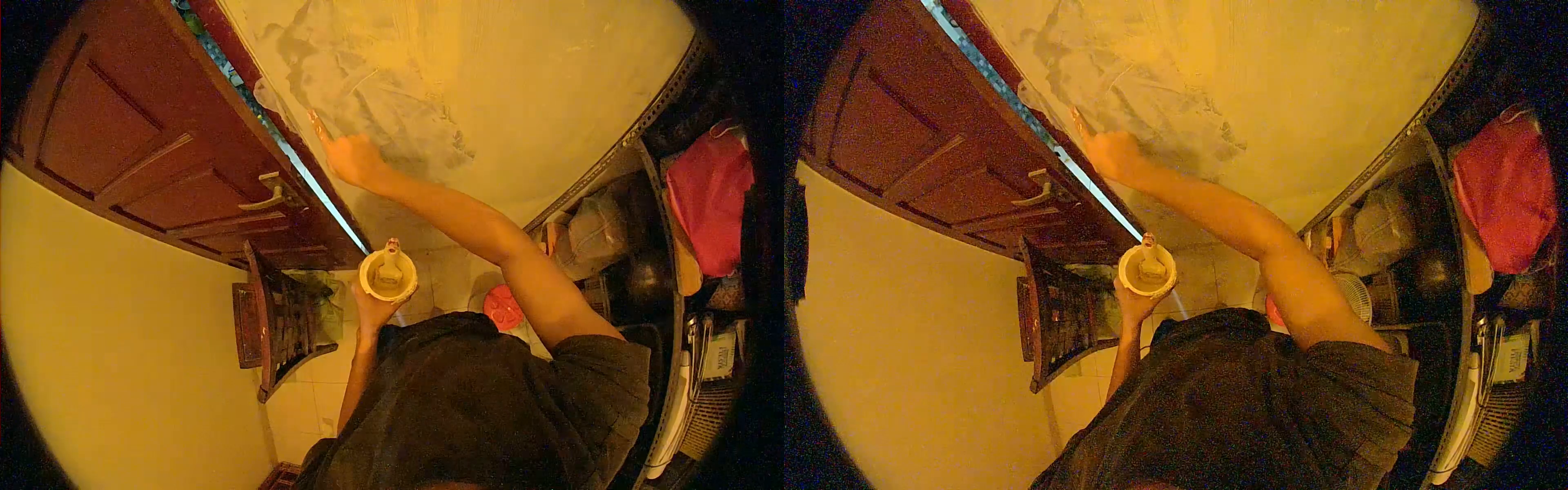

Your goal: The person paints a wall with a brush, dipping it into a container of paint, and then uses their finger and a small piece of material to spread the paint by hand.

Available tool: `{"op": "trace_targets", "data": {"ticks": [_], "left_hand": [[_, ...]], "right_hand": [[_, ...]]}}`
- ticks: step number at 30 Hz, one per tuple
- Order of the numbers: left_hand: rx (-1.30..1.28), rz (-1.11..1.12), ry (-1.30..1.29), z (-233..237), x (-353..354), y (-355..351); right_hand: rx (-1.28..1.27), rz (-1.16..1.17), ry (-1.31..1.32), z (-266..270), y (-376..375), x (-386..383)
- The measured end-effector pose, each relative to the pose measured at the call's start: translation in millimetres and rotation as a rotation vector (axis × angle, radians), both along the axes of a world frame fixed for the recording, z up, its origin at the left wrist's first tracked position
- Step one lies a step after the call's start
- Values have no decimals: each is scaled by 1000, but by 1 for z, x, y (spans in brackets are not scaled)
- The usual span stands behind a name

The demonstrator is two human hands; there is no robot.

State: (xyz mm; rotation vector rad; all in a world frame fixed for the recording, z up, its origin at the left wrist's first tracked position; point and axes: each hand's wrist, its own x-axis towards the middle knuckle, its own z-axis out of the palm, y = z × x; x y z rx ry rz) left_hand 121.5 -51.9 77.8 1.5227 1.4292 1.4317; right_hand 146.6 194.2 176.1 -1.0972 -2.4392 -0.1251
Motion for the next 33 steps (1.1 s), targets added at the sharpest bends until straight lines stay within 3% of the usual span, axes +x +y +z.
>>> {"op": "trace_targets", "data": {"ticks": [7,11,13,18,27,33], "left_hand": [[-4,-24,-192,-4,2,-3],[41,13,-91,-3,-1,-3],[-14,-44,-195,4,1,-3],[-12,-54,-152,12,3,-4],[18,-51,-144,4,1,0],[-12,-29,-190,8,2,-4]], "right_hand": [[-14,-8,25,4,-2,-3],[-31,-11,6,12,-9,-3],[-34,-12,0,18,-15,-1],[-199,66,-44,21,-36,6],[-266,43,-59,26,-39,20],[50,162,91,-54,-11,38]]}}
